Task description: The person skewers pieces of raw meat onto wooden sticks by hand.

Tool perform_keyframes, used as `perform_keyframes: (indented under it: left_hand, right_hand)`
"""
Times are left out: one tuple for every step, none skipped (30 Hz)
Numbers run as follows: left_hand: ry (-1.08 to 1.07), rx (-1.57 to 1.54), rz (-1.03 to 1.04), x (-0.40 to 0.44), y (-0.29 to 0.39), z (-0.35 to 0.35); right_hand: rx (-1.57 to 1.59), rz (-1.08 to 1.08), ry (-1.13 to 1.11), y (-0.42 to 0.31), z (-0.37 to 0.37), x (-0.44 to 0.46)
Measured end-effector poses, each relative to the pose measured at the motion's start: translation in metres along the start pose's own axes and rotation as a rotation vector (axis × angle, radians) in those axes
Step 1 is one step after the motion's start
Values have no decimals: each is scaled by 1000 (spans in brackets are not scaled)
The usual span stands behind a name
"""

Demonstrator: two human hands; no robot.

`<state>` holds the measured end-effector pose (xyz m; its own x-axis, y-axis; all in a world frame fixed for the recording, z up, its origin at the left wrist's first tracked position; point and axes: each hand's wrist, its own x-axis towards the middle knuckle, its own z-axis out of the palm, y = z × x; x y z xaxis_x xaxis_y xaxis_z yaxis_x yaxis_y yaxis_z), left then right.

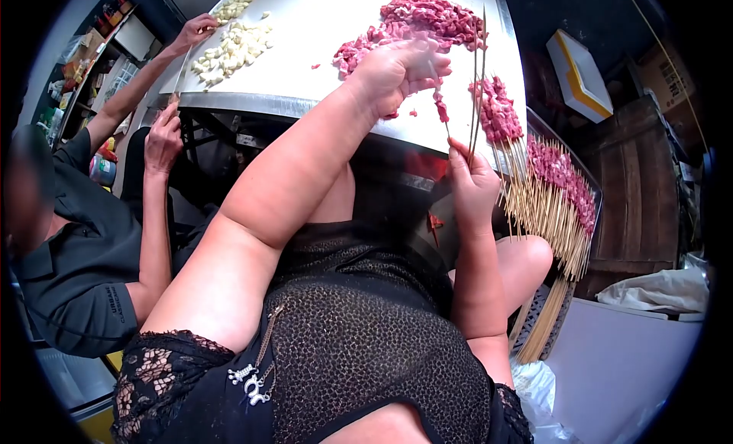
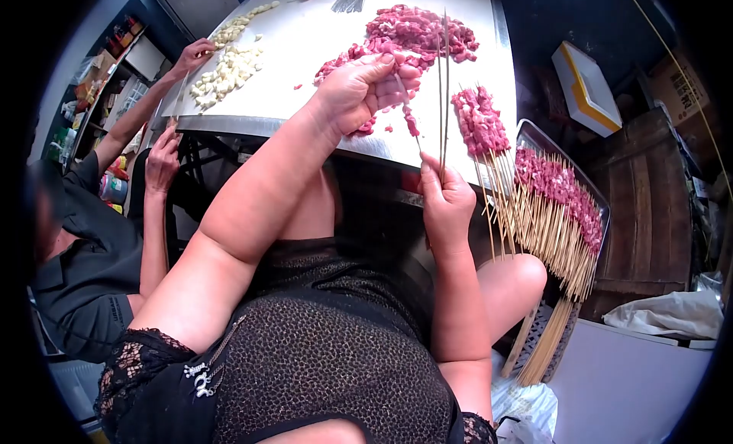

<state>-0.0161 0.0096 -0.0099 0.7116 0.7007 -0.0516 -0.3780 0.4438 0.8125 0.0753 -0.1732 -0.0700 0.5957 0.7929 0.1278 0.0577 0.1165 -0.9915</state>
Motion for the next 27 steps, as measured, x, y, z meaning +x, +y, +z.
perform_keyframes:
  left_hand:
    - [1, -2, -1, -1, -1, 1]
    - [-6, 12, 6, 0, -1, 2]
    - [-11, 25, 13, -1, -1, 2]
    - [-11, 24, 13, -2, 0, 3]
    - [-32, 76, 17, -4, 2, 3]
    - [-53, 128, 21, -4, 4, 4]
    - [-51, 125, 22, -5, 5, 5]
    - [-35, 97, 85, -5, 7, 6]
    - [-18, 69, 149, -5, 9, 7]
    - [-17, 68, 149, -5, 10, 6]
    - [28, 32, 131, -4, 12, 5]
    - [72, -4, 113, -4, 13, 5]
    - [80, 5, 134, -4, 11, 4]
    - [80, 4, 131, -4, 10, 3]
    - [68, -6, 106, -3, 10, 2]
    - [56, -16, 83, -3, 10, 2]
    - [55, -18, 81, -3, 10, 2]
    - [58, 19, 70, -4, 10, 3]
    - [62, 55, 58, -5, 10, 3]
    - [63, 51, 55, -5, 9, 2]
    - [34, 64, 50, -5, 9, 2]
    - [5, 76, 43, -6, 9, 3]
    - [-29, 84, 30, -7, 9, 3]
    - [-29, 79, 26, -8, 9, 4]
    - [-34, 110, 29, -9, 10, 5]
    - [-39, 142, 34, -10, 9, 5]
    - [-63, 139, 28, -9, 9, 5]
  right_hand:
    - [8, -4, -6, 1, 0, 0]
    - [7, -4, -6, 0, 1, 0]
    - [29, 9, -3, 0, 1, -1]
    - [51, 22, -1, 0, 1, -2]
    - [50, 21, -2, 0, 1, -2]
    - [100, 44, -9, 0, 0, -2]
    - [150, 69, -16, 0, -1, -3]
    - [149, 69, -17, 0, 0, -3]
    - [128, 63, -17, 0, 0, -4]
    - [107, 57, -17, 0, 0, -6]
    - [107, 57, -18, 1, 0, -6]
    - [84, 61, -17, 3, -1, -7]
    - [60, 67, -15, 5, -1, -7]
    - [58, 69, -13, 6, -2, -9]
    - [67, 70, -12, 7, -2, -9]
    - [76, 69, -13, 7, -2, -9]
    - [74, 70, -12, 6, -3, -9]
    - [37, 52, -5, 4, -3, -10]
    - [0, 37, 2, 3, -4, -11]
    - [-3, 40, 2, 1, -4, -11]
    - [-24, 28, 5, -1, -5, -11]
    - [-46, 17, 8, -2, -6, -11]
    - [-47, 11, 8, 0, -7, -10]
    - [-52, 15, 9, -2, -8, -10]
    - [-29, 26, 1, -5, -8, -10]
    - [-6, 36, -8, -6, -8, -10]
    - [15, 36, -10, -6, -7, -9]
